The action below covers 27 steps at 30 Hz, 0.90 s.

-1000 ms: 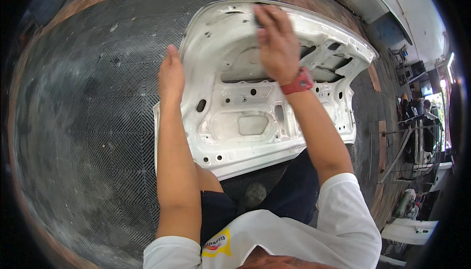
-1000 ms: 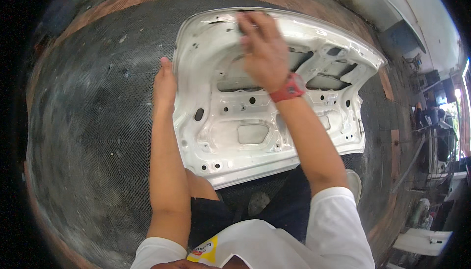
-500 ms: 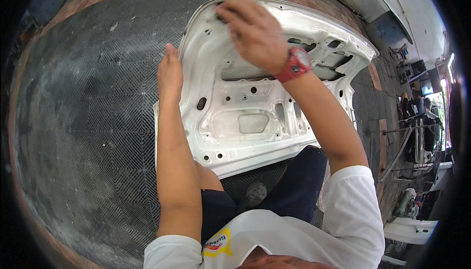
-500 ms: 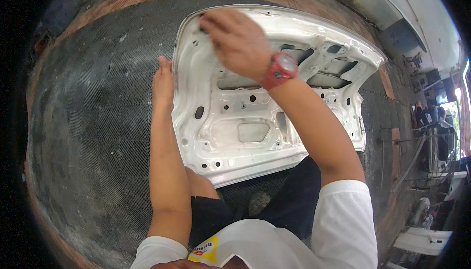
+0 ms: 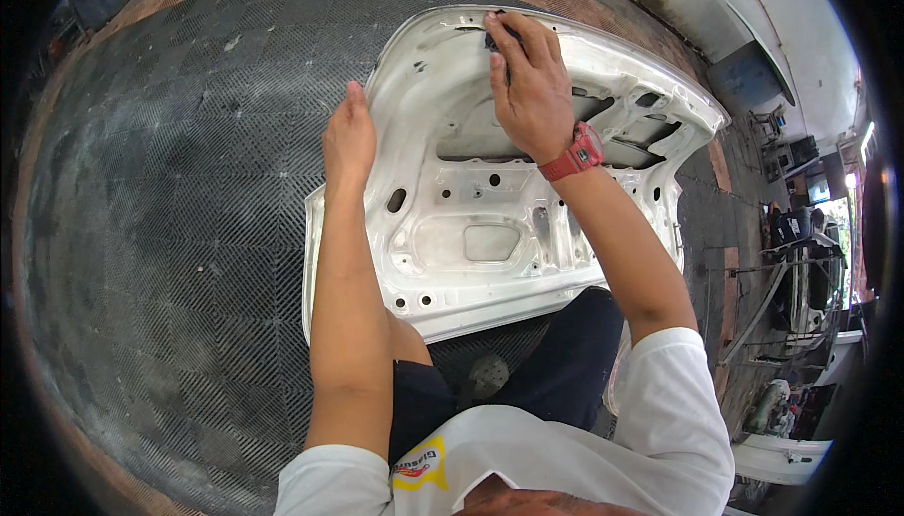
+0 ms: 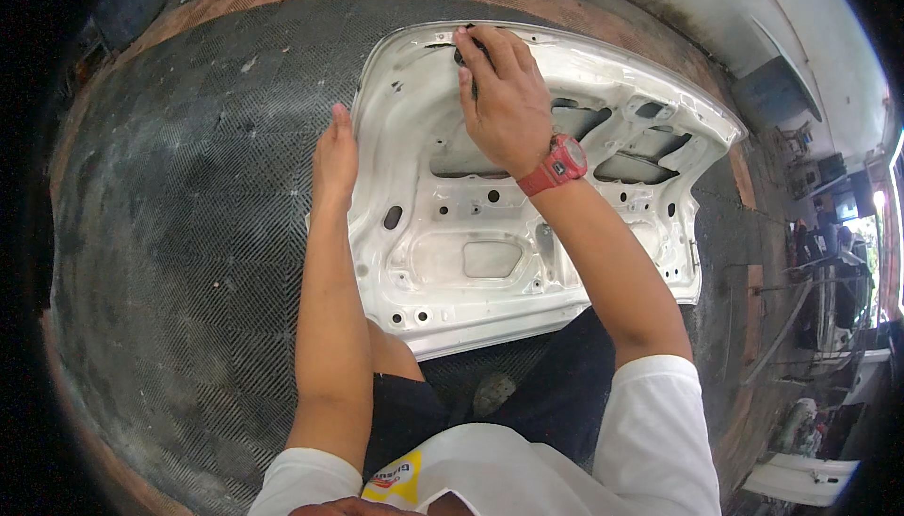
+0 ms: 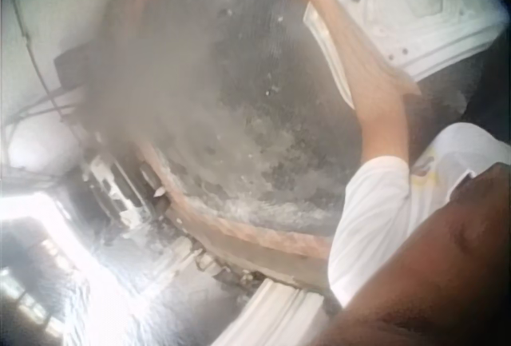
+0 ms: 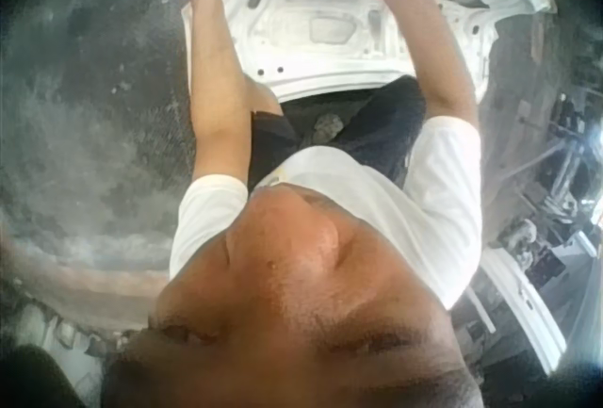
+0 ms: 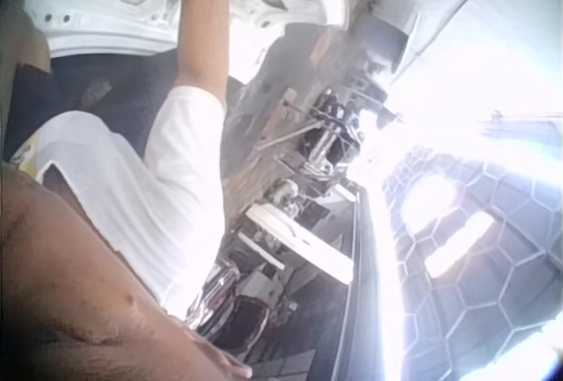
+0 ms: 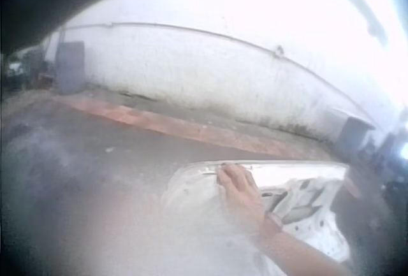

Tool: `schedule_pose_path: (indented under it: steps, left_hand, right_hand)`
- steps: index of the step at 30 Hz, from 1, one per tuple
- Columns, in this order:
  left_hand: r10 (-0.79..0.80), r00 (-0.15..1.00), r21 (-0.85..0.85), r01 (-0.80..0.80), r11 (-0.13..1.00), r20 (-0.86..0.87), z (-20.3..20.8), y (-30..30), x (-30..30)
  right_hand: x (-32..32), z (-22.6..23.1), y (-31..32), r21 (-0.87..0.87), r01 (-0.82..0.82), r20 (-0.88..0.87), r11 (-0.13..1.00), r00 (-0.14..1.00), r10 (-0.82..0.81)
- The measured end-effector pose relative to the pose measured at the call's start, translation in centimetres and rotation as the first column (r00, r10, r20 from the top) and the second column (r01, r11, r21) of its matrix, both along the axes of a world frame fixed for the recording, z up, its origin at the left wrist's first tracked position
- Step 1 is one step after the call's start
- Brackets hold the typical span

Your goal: The person kneels on the floor and scrubs the inner surface of a white car door panel using a dark sponge and water from a nearby bucket. They repeatedly dip the sponge and wipe different areas of the panel, including edges and recessed sections.

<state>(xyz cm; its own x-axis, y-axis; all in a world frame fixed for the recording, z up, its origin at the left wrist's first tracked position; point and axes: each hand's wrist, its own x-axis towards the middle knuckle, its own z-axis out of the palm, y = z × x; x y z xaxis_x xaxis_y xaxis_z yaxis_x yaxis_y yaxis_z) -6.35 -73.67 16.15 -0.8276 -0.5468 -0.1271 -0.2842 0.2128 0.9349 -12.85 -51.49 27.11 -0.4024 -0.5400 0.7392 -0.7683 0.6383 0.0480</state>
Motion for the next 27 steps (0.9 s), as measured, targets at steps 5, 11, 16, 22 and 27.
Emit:
schedule_pose_path:
  steps: [5,11,16,22,27]
  left_hand:
    - [0.031,0.999,-0.014,-0.031,0.999,-0.009,1.1,0.6,-0.1]
    - [0.022,0.999,-0.001,-0.022,1.0,-0.032,0.0,-0.2,-0.3]
    - [0.037,0.999,0.028,-0.037,0.999,-0.027,-0.6,-0.8,-0.2]
    - [0.011,1.0,-0.03,-0.012,0.999,-0.015,-0.1,-0.1,-0.5]
    - [-0.02,1.0,-0.009,0.021,1.0,0.022,0.2,0.4,0.4]
  right_hand:
    - [0.0,0.7,-0.4,0.153,-0.154,-0.068,0.976,0.984,0.166]
    - [0.4,-0.7,-5.4,0.375,-0.242,0.006,0.895,0.966,0.259]
    - [-0.9,0.8,-1.6,0.208,-0.269,0.026,0.94,0.963,0.269]
    - [-0.2,-0.5,2.3,0.052,-0.09,-0.011,0.995,0.996,0.091]
    - [0.8,-0.7,-0.2,0.352,-0.099,-0.035,0.931,0.992,0.119]
